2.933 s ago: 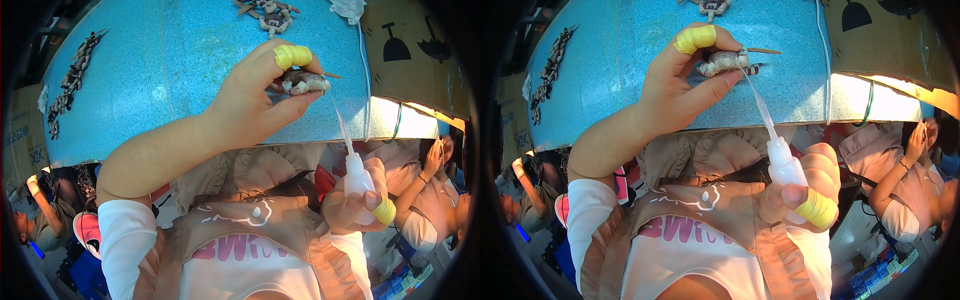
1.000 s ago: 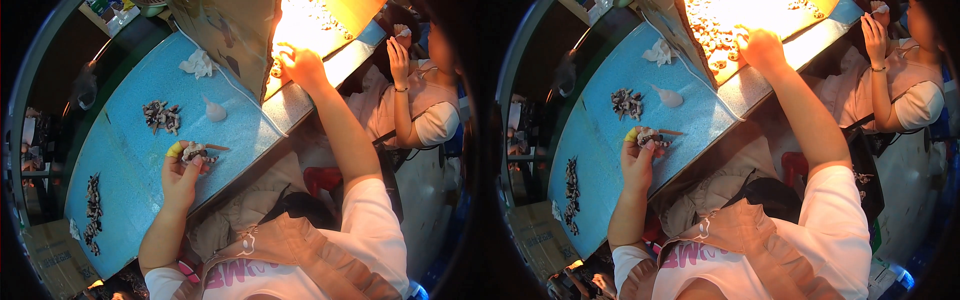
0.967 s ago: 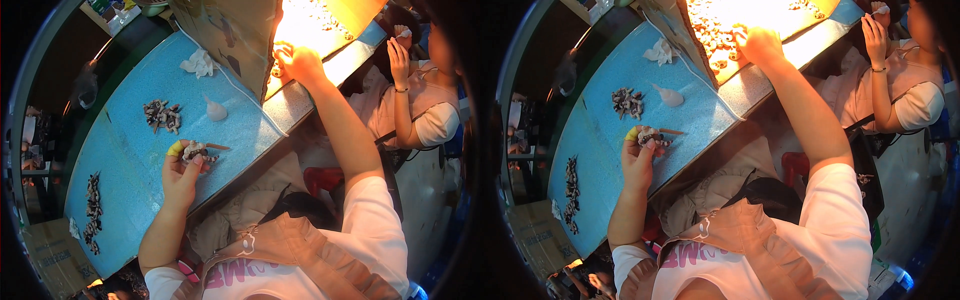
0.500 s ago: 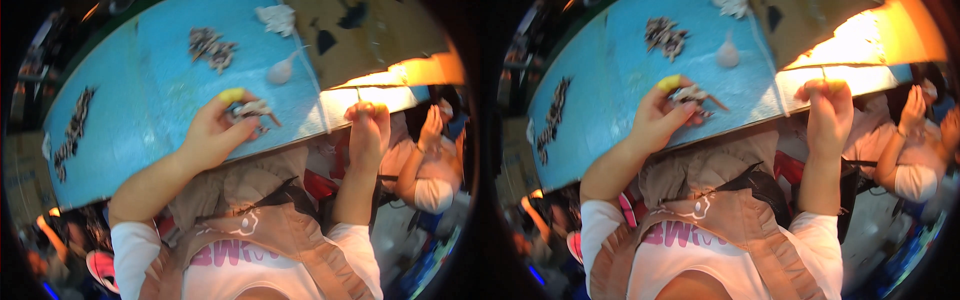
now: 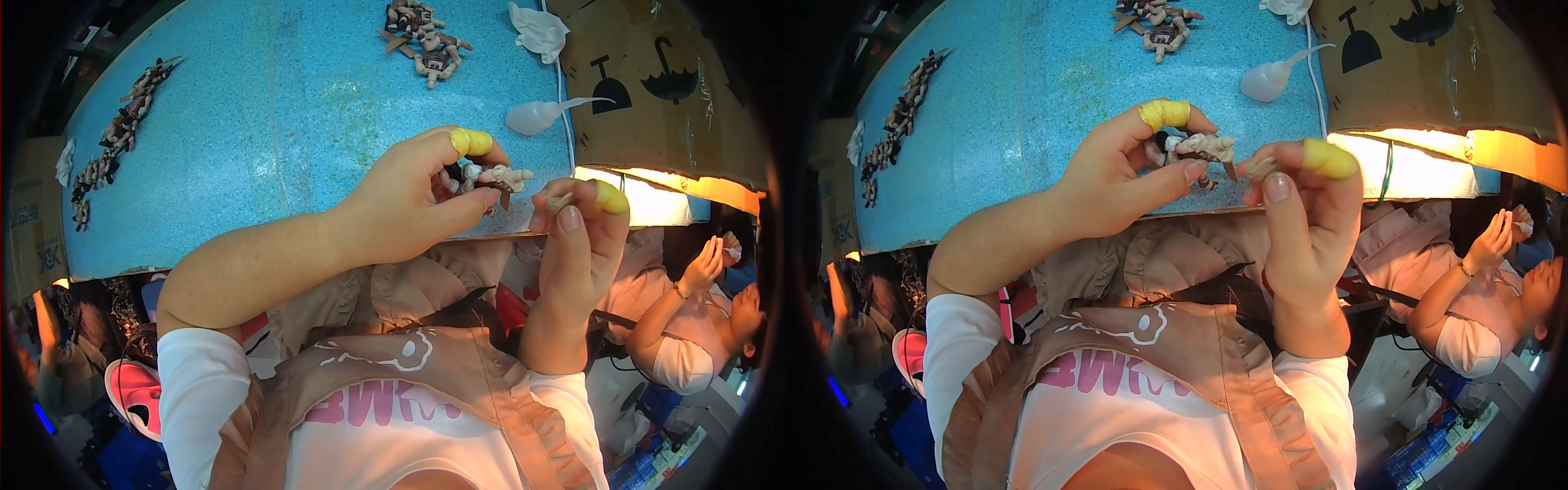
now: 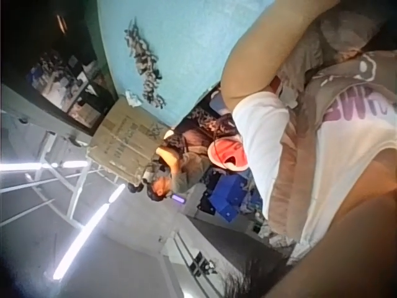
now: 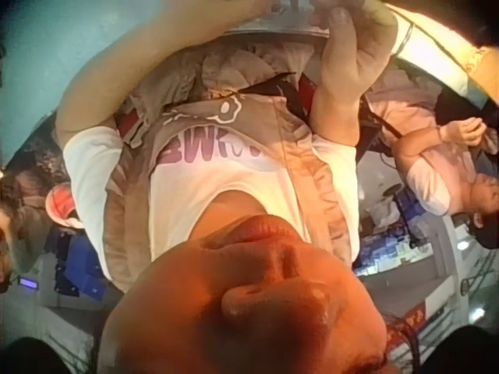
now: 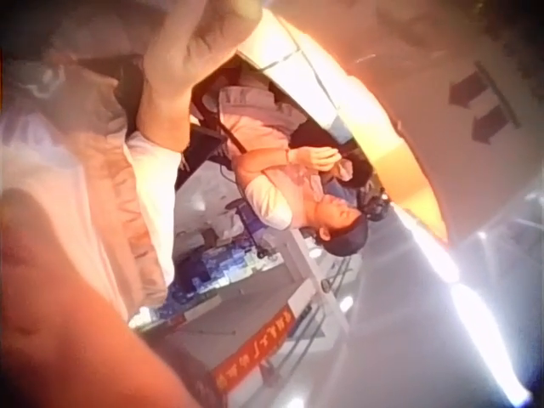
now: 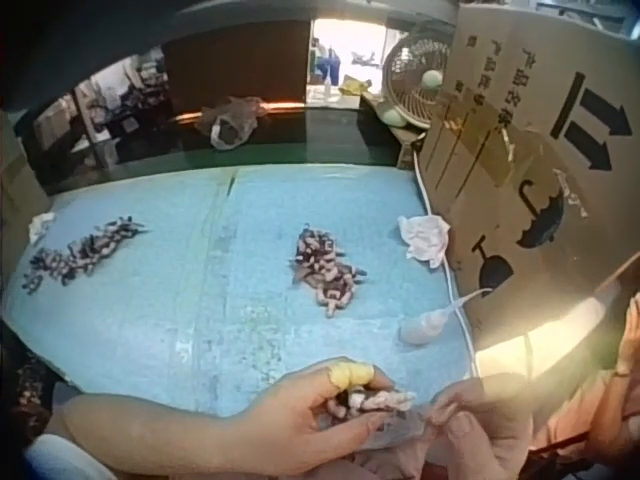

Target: The person assembles small plastic toy figurines by applying glue from a bottle to plastic figurine parts, then joining the parts together by hand.

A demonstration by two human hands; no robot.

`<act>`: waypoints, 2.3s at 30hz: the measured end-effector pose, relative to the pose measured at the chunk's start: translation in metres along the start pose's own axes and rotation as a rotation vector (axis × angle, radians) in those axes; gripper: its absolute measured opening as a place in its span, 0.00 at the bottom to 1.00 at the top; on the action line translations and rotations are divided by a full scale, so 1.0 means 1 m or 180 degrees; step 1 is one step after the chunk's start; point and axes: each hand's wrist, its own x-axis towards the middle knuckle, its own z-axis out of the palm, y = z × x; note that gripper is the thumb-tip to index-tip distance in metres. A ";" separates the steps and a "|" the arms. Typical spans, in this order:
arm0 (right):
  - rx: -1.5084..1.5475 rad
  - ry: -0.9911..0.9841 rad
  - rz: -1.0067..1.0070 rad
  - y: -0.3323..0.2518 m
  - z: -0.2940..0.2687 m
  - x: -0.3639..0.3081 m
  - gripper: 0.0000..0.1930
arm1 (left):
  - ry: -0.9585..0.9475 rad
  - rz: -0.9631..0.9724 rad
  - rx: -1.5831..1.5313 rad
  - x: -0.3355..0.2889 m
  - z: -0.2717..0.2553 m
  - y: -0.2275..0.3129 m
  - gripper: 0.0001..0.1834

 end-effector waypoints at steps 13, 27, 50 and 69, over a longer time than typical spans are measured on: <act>-0.1644 -0.0416 -0.0452 0.003 -0.006 0.009 0.14 | -0.0092 -0.0035 0.0006 -0.001 0.000 0.001 0.16; -0.2445 -0.0299 -0.1024 0.001 -0.001 0.010 0.11 | 0.0009 0.0045 0.0360 -0.002 0.000 -0.002 0.15; -0.2631 -0.0479 -0.1160 0.005 -0.006 0.008 0.13 | -0.0026 0.1062 0.1011 0.001 -0.002 -0.006 0.18; -0.1471 -0.0196 -0.0126 0.005 0.001 -0.005 0.08 | -0.0228 0.1967 0.1339 0.005 -0.004 -0.010 0.19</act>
